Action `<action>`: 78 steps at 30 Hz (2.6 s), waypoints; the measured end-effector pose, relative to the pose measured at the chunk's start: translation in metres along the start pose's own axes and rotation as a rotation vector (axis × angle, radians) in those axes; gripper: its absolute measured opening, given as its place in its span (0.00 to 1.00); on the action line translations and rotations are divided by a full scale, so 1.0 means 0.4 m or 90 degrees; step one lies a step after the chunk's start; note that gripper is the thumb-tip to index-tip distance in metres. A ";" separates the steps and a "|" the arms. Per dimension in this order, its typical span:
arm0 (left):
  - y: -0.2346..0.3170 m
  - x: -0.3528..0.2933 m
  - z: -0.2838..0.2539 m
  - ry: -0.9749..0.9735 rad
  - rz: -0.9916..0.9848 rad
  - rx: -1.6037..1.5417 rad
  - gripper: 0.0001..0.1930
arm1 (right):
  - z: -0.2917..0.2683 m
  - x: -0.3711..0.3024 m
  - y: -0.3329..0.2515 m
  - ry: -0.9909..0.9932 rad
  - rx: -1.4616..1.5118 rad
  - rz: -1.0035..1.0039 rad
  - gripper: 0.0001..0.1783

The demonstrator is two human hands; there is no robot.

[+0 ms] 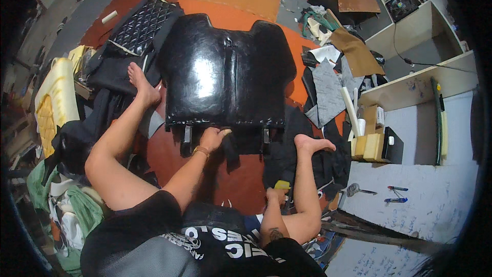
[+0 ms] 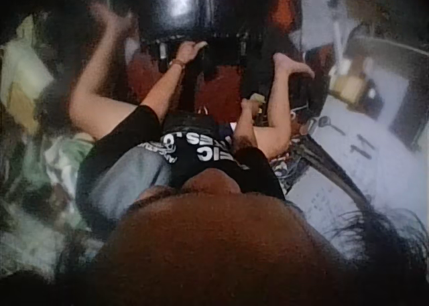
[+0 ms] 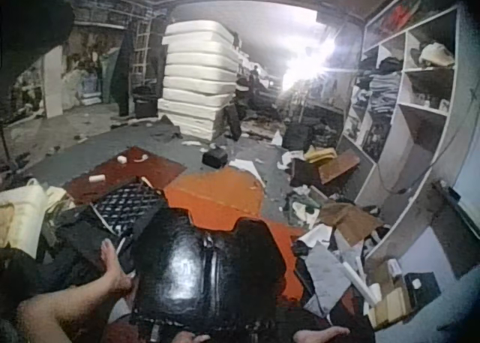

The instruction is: The person is upholstering a black seat using a staple gun and scissors. They cut and fit black fabric over the seat, staple it in place, and trim excess material.

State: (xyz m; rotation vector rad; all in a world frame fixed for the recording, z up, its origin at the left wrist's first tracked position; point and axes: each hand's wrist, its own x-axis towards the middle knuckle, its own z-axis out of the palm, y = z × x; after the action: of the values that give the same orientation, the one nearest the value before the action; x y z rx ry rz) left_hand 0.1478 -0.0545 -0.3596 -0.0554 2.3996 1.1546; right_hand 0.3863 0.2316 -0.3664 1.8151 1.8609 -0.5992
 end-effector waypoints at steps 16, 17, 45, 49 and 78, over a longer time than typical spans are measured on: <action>-0.017 0.015 0.027 -0.075 0.007 -0.049 0.38 | -0.119 -0.106 -0.035 0.100 0.340 -0.512 0.21; -0.031 0.026 0.023 -0.069 -0.003 -0.038 0.38 | -0.157 -0.203 -0.085 -0.014 0.404 -0.490 0.18; -0.033 0.016 0.067 -0.066 0.031 0.066 0.26 | 0.042 -0.433 -0.348 -0.110 0.364 -0.612 0.18; -0.017 0.014 0.046 -0.115 0.008 0.095 0.25 | 0.023 -0.480 -0.383 -0.079 0.396 -0.611 0.19; -0.080 0.045 0.091 -0.130 0.028 0.121 0.22 | 0.125 -0.486 -0.341 -0.071 0.355 -0.676 0.20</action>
State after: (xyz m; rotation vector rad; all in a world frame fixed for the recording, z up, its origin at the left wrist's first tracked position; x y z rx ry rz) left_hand 0.1538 -0.0449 -0.4099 0.1694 2.3244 0.8994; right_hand 0.2545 0.0425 -0.2901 0.8329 2.6658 -1.6587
